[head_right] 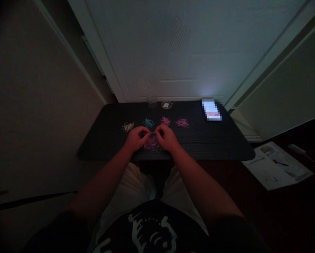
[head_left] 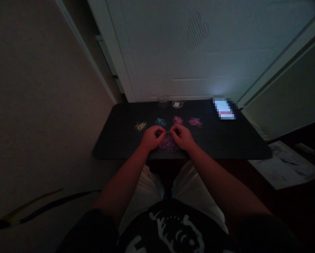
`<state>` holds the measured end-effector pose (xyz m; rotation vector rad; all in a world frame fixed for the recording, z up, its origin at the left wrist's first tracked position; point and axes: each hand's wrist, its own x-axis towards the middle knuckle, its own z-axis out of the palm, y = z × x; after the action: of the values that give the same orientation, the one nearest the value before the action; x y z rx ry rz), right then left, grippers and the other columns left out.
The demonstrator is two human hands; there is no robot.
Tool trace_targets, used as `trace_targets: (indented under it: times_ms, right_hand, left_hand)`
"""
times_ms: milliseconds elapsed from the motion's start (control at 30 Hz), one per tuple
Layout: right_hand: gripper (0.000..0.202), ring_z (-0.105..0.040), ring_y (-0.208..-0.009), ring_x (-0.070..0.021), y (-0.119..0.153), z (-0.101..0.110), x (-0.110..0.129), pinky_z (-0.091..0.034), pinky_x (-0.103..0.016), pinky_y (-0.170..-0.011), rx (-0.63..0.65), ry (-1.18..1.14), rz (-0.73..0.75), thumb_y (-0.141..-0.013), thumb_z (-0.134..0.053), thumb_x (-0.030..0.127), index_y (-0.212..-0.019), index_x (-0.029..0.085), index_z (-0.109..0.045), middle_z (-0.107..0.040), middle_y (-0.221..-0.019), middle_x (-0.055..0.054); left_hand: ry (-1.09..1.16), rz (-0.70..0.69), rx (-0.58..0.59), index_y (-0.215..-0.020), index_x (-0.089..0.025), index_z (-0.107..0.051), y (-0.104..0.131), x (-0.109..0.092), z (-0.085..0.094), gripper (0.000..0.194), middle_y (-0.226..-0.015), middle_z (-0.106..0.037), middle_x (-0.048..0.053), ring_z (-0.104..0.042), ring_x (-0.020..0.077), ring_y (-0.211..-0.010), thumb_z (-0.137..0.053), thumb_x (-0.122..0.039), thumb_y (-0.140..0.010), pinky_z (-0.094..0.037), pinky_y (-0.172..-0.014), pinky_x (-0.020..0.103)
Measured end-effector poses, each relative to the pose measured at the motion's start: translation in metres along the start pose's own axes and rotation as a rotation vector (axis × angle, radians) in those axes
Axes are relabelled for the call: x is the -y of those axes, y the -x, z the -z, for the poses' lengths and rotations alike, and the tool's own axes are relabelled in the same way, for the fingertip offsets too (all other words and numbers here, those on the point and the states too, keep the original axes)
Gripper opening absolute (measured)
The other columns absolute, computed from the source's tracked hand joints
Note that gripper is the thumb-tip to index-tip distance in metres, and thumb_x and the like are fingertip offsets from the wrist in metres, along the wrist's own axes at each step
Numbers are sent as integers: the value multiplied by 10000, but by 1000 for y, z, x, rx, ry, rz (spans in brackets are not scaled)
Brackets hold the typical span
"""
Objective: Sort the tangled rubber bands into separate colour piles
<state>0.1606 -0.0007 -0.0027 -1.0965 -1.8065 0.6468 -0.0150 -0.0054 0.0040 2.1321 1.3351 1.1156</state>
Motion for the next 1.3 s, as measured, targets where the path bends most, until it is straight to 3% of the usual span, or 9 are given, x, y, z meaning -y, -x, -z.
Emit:
trace_targets:
  times_ms: [467,867,1300]
  right_hand:
    - [44,-500,-624,-131,1,-2,-2,-389,-256,-588,30,-6,27,-765,-521,197,-739,182,-553,-550,-678,-4]
    - [65,-488,-644,-137,0,-1,0,-370,-261,-602,78,50,45,-778,-490,189,-749,184,-548,-545,-691,-7]
    - [70,-494,-637,-134,1,-2,0,-374,-252,-590,65,53,45,-794,-499,209,-763,181,-554,-545,-689,-7]
  left_hand:
    - [-20,-26,21,-732,-167,-594,-1,3,0,53,-708,-602,7,-539,130,-692,-562,-201,-757,-428,-643,252]
    - [-37,-68,122,-732,-178,-532,-1,0,2,113,-737,-568,13,-515,150,-734,-477,-226,-818,-411,-686,274]
    - [-25,-54,112,-755,-176,-532,-1,1,1,119,-754,-569,14,-515,150,-747,-471,-239,-836,-416,-694,276]
